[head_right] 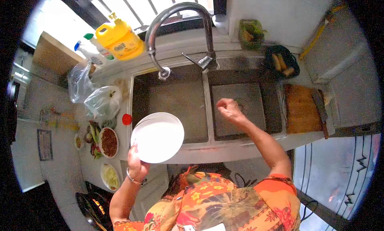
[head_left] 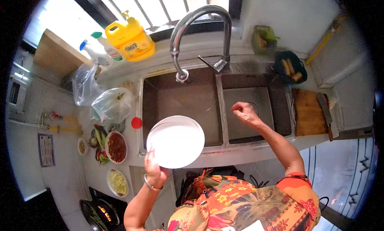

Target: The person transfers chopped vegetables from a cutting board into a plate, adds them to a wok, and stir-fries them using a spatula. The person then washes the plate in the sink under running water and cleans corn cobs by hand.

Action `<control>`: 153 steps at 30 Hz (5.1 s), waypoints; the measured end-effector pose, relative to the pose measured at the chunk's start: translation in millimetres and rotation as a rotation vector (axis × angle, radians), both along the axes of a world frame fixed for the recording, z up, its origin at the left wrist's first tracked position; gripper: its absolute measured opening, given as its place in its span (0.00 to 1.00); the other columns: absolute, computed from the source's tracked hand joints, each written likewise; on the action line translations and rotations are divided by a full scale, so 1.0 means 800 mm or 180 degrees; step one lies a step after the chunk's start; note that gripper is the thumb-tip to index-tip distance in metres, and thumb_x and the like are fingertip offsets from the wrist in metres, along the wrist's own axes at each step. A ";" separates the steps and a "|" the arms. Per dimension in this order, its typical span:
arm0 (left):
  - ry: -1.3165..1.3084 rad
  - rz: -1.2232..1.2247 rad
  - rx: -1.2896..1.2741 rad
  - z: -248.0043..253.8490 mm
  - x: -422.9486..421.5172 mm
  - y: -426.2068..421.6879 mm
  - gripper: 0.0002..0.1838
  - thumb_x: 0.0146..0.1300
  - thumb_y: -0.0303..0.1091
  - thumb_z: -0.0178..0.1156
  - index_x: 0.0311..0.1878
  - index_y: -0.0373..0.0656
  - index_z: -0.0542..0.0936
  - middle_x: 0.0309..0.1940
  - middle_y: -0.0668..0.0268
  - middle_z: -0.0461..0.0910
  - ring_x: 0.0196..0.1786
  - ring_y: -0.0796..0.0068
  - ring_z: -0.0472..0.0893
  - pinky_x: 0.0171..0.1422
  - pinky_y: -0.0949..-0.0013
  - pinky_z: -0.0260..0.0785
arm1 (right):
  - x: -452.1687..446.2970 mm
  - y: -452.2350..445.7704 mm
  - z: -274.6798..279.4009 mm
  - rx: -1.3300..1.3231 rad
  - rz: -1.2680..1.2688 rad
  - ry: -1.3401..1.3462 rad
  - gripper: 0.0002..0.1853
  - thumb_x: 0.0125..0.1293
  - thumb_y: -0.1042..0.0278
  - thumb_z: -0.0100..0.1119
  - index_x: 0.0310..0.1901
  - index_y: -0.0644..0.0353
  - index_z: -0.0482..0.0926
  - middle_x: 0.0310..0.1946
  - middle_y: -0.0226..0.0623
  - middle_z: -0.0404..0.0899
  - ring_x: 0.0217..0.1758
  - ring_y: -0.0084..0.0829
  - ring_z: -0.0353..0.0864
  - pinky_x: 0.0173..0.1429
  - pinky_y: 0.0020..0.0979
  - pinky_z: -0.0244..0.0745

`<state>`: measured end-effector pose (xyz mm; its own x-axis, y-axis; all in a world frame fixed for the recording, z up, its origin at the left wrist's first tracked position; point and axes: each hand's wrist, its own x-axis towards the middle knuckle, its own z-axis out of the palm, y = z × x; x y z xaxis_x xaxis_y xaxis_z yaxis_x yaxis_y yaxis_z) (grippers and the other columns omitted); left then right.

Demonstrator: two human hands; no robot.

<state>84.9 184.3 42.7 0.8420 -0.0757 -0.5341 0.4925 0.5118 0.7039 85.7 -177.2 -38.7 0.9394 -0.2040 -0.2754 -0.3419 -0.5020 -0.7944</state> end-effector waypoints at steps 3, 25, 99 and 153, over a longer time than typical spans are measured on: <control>0.0163 -0.0201 0.0149 -0.014 0.010 -0.046 0.17 0.68 0.35 0.43 0.53 0.32 0.68 0.44 0.58 0.76 0.46 0.66 0.78 0.50 0.65 0.74 | -0.006 -0.053 -0.086 -0.0132 -0.0118 -0.0250 0.11 0.57 0.68 0.55 0.40 0.64 0.78 0.37 0.40 0.80 0.41 0.31 0.78 0.45 0.33 0.73; 0.0430 -0.0906 -0.0060 -0.041 0.066 -0.170 0.16 0.69 0.37 0.48 0.53 0.36 0.70 0.42 0.63 0.78 0.43 0.73 0.79 0.47 0.68 0.75 | -0.026 -0.125 -0.125 -0.2622 -0.0089 0.1523 0.24 0.51 0.67 0.62 0.52 0.60 0.74 0.47 0.49 0.75 0.64 0.46 0.59 0.65 0.50 0.50; -0.0084 -0.0383 -0.0760 -0.249 0.207 -0.115 0.21 0.66 0.43 0.52 0.56 0.40 0.69 0.50 0.63 0.76 0.51 0.70 0.77 0.56 0.65 0.70 | 0.255 0.049 0.045 -0.2878 0.0986 -0.2191 0.05 0.61 0.69 0.52 0.32 0.60 0.74 0.22 0.39 0.77 0.23 0.36 0.80 0.26 0.34 0.75; 0.0022 0.0148 -0.0176 -0.251 0.196 -0.115 0.25 0.66 0.50 0.51 0.53 0.36 0.72 0.47 0.62 0.78 0.47 0.71 0.78 0.51 0.67 0.72 | 0.257 0.048 0.046 -0.2573 0.0942 -0.2085 0.05 0.62 0.70 0.51 0.33 0.61 0.74 0.23 0.42 0.77 0.24 0.39 0.80 0.28 0.36 0.76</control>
<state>241.6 92.5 -158.0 0.8416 -0.0662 -0.5360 0.4721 0.5723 0.6705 291.0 -138.6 -1.6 0.8970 0.1593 0.4124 0.2498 -0.9523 -0.1754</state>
